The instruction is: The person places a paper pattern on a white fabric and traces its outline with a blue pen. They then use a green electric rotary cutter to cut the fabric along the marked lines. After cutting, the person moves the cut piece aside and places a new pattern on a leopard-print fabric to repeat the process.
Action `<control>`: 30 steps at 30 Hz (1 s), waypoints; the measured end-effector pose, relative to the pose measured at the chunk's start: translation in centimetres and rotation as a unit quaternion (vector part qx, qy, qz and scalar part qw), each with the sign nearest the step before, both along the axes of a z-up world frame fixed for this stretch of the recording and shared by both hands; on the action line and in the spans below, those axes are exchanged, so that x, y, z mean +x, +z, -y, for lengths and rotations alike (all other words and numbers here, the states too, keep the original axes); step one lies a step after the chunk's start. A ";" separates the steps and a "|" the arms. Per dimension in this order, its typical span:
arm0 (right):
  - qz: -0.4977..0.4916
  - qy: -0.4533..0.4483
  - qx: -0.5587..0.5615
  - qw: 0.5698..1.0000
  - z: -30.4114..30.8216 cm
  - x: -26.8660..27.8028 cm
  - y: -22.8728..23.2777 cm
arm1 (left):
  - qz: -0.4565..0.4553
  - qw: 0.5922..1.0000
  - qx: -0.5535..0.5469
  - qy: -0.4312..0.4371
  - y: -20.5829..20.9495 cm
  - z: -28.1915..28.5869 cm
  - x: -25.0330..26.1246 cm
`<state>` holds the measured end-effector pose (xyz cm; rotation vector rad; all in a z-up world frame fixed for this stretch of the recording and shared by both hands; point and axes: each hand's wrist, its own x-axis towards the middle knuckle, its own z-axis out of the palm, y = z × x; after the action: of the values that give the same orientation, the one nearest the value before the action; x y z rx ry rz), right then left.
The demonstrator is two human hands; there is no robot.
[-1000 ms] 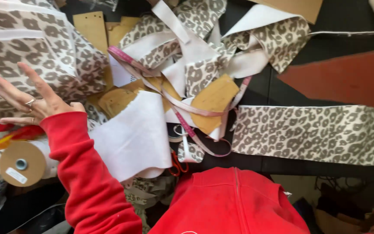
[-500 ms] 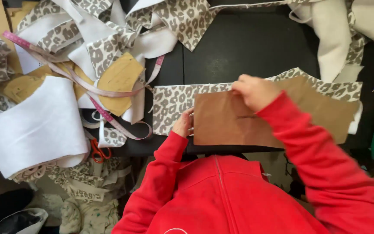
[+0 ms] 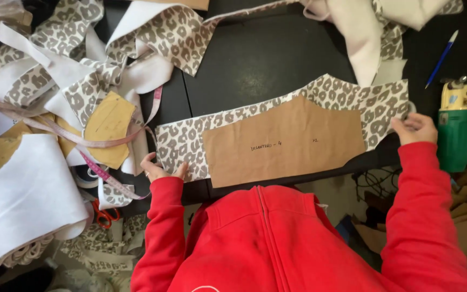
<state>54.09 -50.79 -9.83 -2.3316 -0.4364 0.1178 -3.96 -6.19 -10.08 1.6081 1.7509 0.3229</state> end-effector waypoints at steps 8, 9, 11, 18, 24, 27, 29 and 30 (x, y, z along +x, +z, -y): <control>-0.089 0.028 -0.089 0.992 -2.0 -1.9 1.2 | 0.055 0.993 0.093 -0.056 0.4 -3.8 -6.1; -0.098 0.033 -0.092 0.990 -2.5 -3.4 1.6 | 0.046 0.994 0.090 -0.052 1.6 -2.8 -5.4; 0.192 0.092 -0.113 0.971 -3.6 -5.8 2.7 | -0.133 0.937 0.294 -0.135 3.9 -1.3 -3.2; -0.243 0.052 -0.017 0.969 -10.6 -14.0 4.2 | 0.065 0.994 -0.009 -0.085 2.3 2.8 1.7; -0.180 0.062 0.044 0.981 -10.3 -9.9 4.1 | 0.106 0.978 -0.170 -0.053 3.9 0.6 6.0; -0.083 0.074 0.019 0.994 -9.1 -7.5 1.6 | 0.155 0.976 -0.128 -0.089 0.9 1.1 7.8; -0.067 0.074 0.032 0.994 -9.8 -6.7 0.9 | 0.244 0.962 -0.081 -0.088 -1.2 0.6 8.6; -0.063 0.076 0.038 0.994 -10.2 -6.6 1.1 | 0.247 0.962 -0.074 -0.088 -0.1 0.4 8.9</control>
<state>47.48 -40.59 -8.75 -2.2004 -0.5456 0.3155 4.89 -6.60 -10.22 1.4126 1.2169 0.4504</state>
